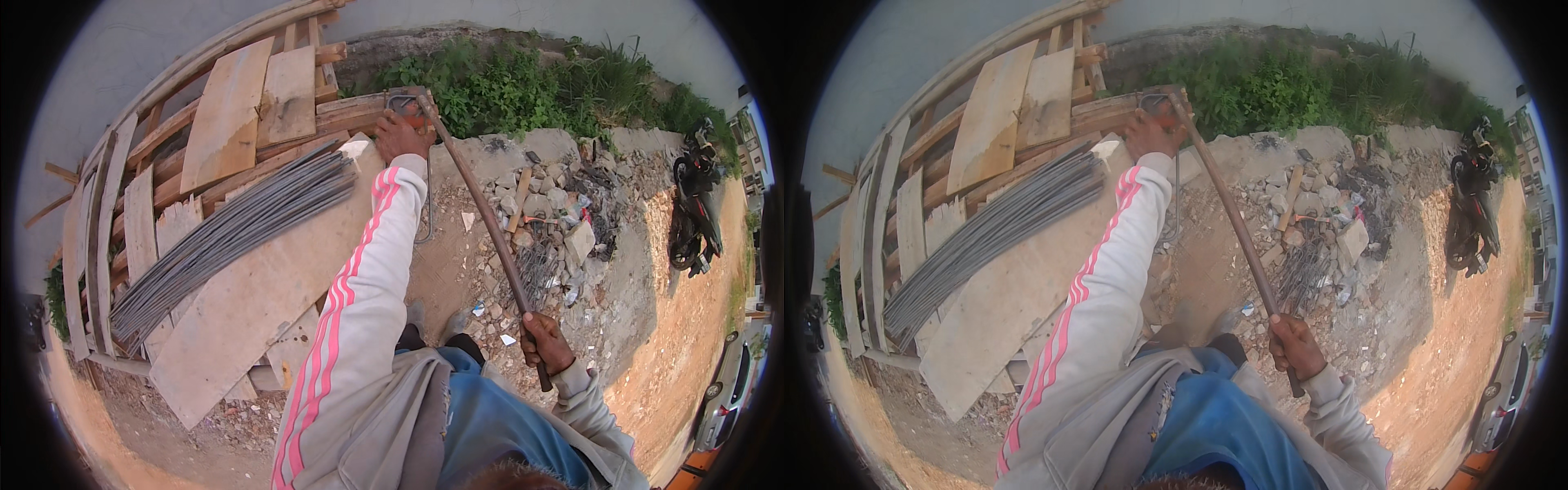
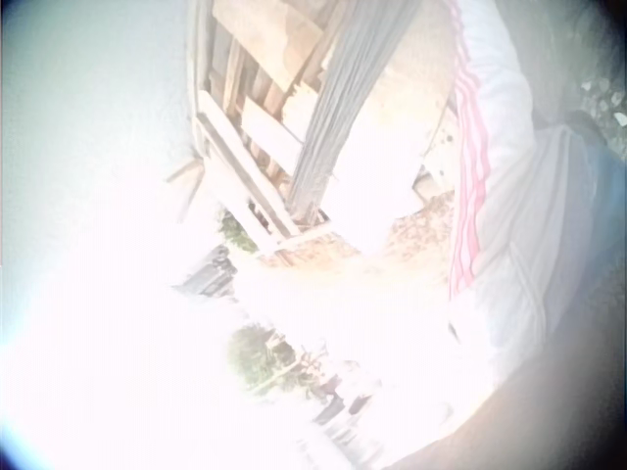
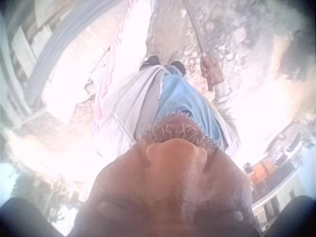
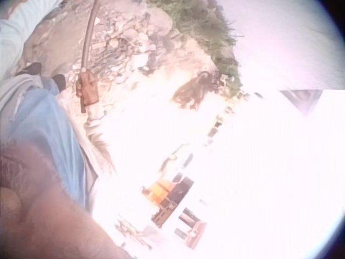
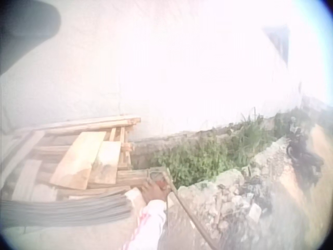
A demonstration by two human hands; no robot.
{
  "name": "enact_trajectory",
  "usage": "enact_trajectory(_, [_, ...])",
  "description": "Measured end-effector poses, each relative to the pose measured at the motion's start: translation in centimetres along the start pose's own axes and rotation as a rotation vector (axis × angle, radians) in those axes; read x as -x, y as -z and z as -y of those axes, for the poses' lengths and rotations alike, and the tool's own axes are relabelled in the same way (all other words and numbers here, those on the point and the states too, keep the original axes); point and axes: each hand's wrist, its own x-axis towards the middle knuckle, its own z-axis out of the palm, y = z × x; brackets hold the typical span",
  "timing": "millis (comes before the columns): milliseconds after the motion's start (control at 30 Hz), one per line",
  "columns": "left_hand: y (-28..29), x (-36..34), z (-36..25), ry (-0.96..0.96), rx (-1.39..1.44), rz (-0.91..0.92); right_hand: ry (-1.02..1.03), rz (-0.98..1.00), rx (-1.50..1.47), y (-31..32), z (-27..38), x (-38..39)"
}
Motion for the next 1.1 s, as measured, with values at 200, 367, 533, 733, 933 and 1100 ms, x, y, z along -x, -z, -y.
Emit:
enact_trajectory(200, [0.2,0.4,-0.5,-0.028,-0.052,0.032,0.091,-0.037,0.116,0.2,-1.1,-0.8])
enact_trajectory(367, [0.0,-1.1,-0.6,0.009,-0.109,0.082,0.189,-0.013,0.279,4.9,0.8,-1.6])
enact_trajectory(533, [0.9,-0.5,-2.2,0.066,-0.14,0.147,0.288,0.07,0.183,8.0,1.8,-0.5])
enact_trajectory(733, [1.3,0.4,-3.7,0.005,0.008,0.092,0.695,-0.256,0.278,10.7,-4.3,-3.1])
enact_trajectory(933, [-0.5,-2.6,-3.6,-0.398,0.42,-0.258,0.589,-0.376,0.021,11.4,-7.2,-4.4])
enact_trajectory(1100, [3.1,1.9,-7.3,-0.294,1.032,0.098,0.714,-0.77,0.153,14.4,-10.5,-5.8])
